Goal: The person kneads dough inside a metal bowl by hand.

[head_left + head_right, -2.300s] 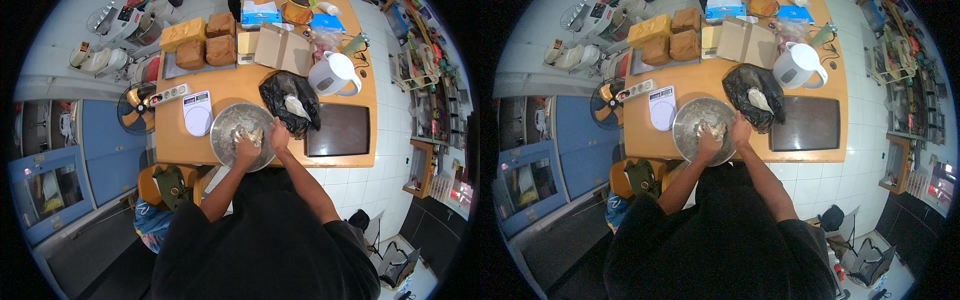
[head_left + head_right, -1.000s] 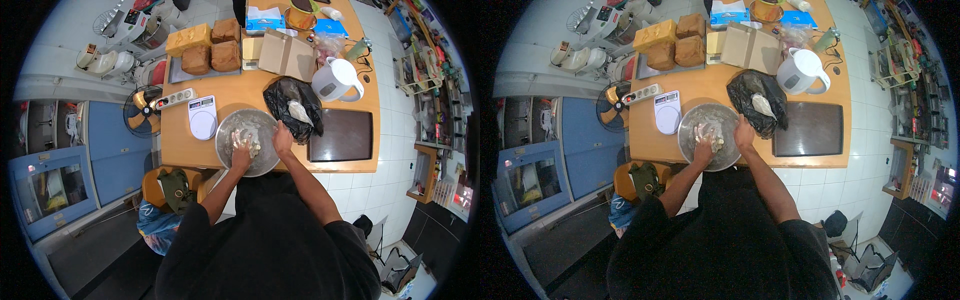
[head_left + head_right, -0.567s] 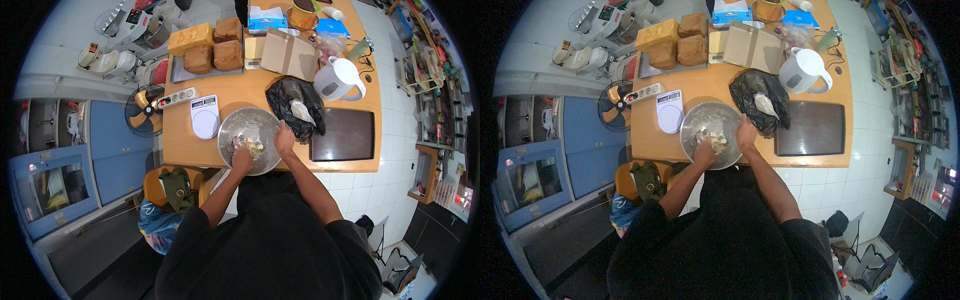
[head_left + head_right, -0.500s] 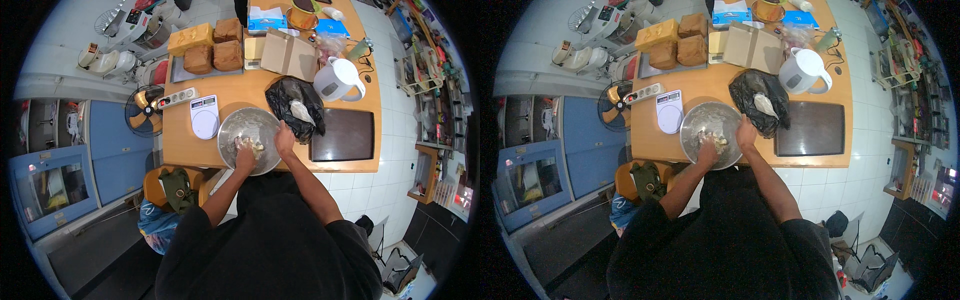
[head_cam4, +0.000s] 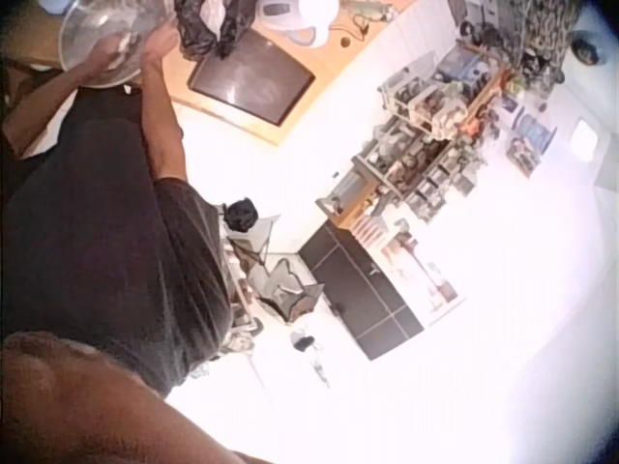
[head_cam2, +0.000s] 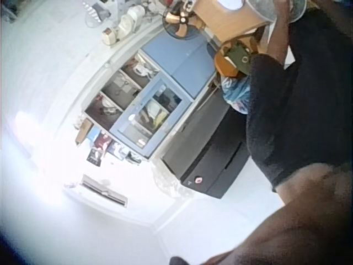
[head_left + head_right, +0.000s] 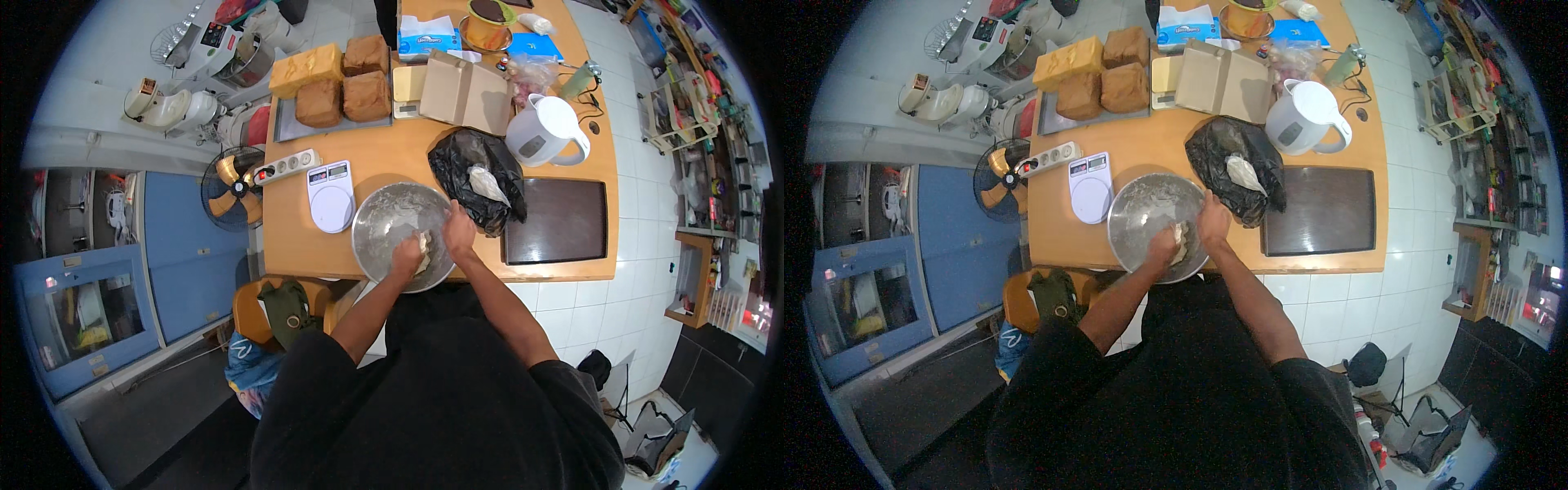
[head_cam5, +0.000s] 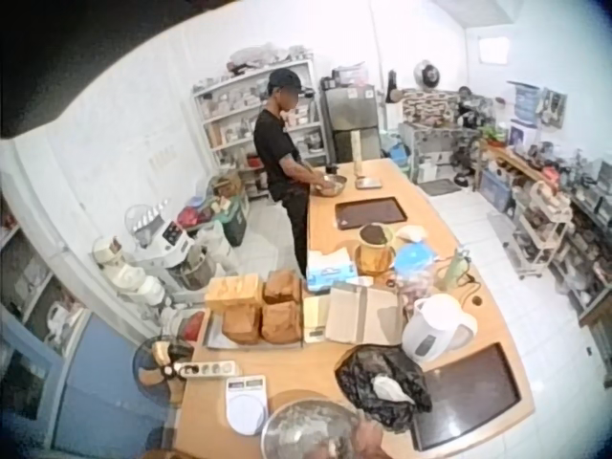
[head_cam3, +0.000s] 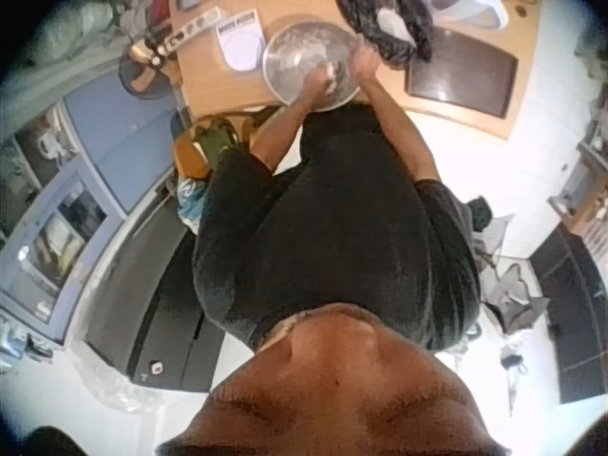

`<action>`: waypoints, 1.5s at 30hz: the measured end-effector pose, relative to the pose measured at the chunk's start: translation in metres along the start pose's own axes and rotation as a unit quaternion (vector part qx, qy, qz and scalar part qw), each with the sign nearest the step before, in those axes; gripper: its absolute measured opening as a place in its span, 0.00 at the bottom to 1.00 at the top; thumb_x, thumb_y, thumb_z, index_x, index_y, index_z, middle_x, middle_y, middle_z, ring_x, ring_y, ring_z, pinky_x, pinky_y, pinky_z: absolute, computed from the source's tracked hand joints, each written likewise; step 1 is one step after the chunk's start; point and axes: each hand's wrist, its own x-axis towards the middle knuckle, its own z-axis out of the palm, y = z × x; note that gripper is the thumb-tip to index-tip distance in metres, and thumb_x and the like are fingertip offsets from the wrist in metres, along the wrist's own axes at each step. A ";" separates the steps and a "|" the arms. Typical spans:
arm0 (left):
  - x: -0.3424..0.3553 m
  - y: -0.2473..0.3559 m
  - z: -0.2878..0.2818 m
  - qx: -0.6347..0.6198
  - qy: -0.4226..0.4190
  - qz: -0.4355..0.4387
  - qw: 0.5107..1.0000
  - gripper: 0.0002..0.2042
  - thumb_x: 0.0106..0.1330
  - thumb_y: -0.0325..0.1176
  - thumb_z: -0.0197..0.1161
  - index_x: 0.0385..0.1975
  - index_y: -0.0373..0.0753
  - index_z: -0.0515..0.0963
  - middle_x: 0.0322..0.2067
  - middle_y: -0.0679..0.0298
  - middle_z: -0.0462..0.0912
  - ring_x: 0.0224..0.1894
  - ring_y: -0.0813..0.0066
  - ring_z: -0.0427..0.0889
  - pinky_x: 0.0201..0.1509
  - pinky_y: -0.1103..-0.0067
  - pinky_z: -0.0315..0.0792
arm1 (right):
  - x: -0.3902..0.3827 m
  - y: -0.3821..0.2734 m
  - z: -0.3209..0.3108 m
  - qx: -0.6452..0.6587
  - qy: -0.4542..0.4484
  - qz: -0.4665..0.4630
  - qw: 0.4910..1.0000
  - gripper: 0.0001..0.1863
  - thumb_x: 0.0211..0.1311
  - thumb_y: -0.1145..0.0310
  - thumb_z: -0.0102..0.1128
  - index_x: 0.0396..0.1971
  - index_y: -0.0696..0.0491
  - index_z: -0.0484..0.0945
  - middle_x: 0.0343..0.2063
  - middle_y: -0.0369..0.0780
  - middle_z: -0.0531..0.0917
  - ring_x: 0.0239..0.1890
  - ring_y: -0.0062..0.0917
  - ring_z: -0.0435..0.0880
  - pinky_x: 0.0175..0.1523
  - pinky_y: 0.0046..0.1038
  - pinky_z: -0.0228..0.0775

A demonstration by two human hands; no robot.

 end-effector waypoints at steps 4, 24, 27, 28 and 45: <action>0.011 0.022 -0.037 0.017 -0.081 -0.069 0.994 0.19 0.52 0.37 0.61 0.42 0.35 0.75 0.32 0.50 0.81 0.38 0.51 0.81 0.42 0.61 0.74 | -0.001 0.015 0.005 -0.012 0.024 -0.008 1.000 0.07 0.60 0.70 0.51 0.36 0.53 0.68 0.34 0.48 0.80 0.33 0.48 0.80 0.37 0.46 0.71; -0.047 0.040 -0.110 0.064 -0.002 0.041 0.997 0.32 0.53 0.40 0.65 0.60 0.44 0.66 0.66 0.44 0.48 0.65 0.41 0.54 0.66 0.53 0.53 | 0.004 0.014 0.004 -0.012 0.027 -0.014 0.999 0.14 0.55 0.75 0.52 0.43 0.56 0.70 0.37 0.50 0.78 0.32 0.47 0.81 0.36 0.44 0.73; -0.040 0.037 -0.107 0.065 -0.023 0.000 0.998 0.38 0.52 0.42 0.66 0.65 0.46 0.58 0.67 0.50 0.49 0.71 0.47 0.40 0.68 0.49 0.45 | 0.003 0.012 0.001 -0.008 0.033 -0.010 0.999 0.15 0.54 0.75 0.52 0.44 0.56 0.70 0.37 0.50 0.78 0.32 0.47 0.80 0.37 0.44 0.73; -0.038 0.034 -0.099 0.064 -0.024 0.002 0.998 0.38 0.52 0.42 0.66 0.65 0.46 0.58 0.67 0.50 0.49 0.71 0.47 0.40 0.68 0.49 0.45 | 0.004 0.012 -0.001 -0.006 0.031 -0.004 0.999 0.16 0.54 0.75 0.53 0.44 0.56 0.70 0.37 0.50 0.78 0.33 0.47 0.80 0.38 0.44 0.73; 0.051 0.018 -0.019 0.010 0.065 0.054 0.996 0.24 0.65 0.39 0.48 0.63 0.47 0.62 0.62 0.52 0.61 0.61 0.50 0.64 0.63 0.57 0.58 | 0.003 0.007 0.002 -0.015 0.023 -0.013 1.000 0.14 0.56 0.72 0.53 0.43 0.55 0.68 0.34 0.49 0.79 0.34 0.48 0.80 0.37 0.45 0.71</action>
